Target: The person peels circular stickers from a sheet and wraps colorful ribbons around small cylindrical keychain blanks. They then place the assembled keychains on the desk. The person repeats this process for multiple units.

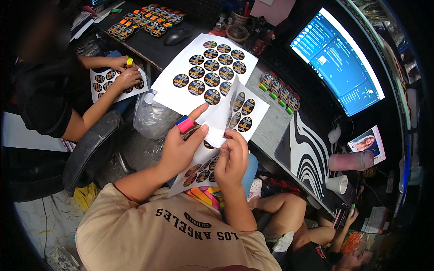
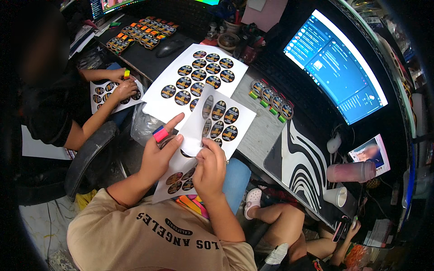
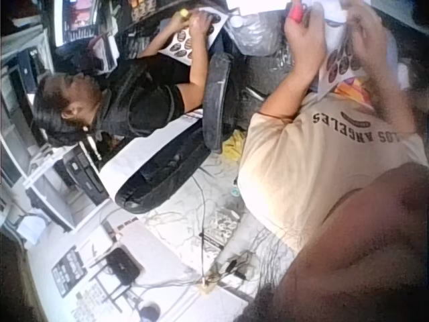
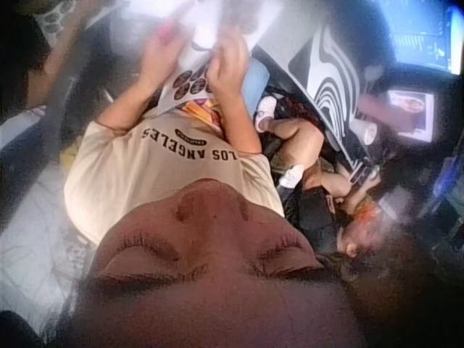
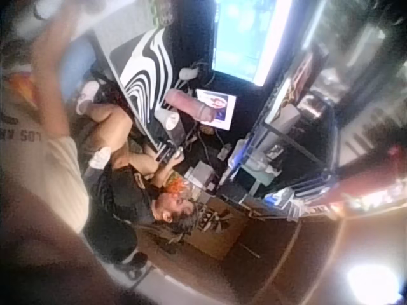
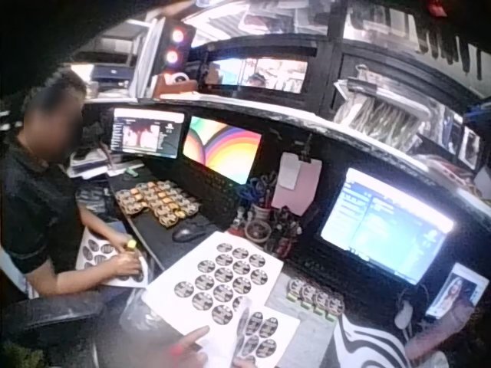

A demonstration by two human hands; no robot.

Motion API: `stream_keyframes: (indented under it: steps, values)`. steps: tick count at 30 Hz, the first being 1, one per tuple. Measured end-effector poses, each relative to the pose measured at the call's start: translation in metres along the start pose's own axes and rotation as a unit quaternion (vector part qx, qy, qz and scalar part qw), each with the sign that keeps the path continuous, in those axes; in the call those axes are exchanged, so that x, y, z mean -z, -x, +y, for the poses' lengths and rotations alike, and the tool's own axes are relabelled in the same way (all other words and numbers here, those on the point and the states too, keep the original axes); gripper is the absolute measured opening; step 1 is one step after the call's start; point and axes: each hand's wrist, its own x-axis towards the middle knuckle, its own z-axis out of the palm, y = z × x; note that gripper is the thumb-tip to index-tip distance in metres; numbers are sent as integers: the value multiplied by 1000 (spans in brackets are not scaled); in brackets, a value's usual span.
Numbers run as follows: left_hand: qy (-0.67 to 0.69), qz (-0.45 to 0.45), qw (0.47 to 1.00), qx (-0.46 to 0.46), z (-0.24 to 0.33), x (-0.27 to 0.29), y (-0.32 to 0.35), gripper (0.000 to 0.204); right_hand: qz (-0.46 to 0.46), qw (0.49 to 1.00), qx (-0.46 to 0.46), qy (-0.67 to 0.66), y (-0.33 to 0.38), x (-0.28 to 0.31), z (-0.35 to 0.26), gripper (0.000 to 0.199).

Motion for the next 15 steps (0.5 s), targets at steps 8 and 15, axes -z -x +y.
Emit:
stream_keyframes:
  steps: [8, 15]
  values:
    - [20, -31, 999, -4, 4, 2, 2, 48, 84, 978, -87, -172, 8, -3, 7, 30]
    - [22, -27, 999, 2, 2, 1, 2, 49, 70, 992, -67, -84, 12, -1, 7, 21]
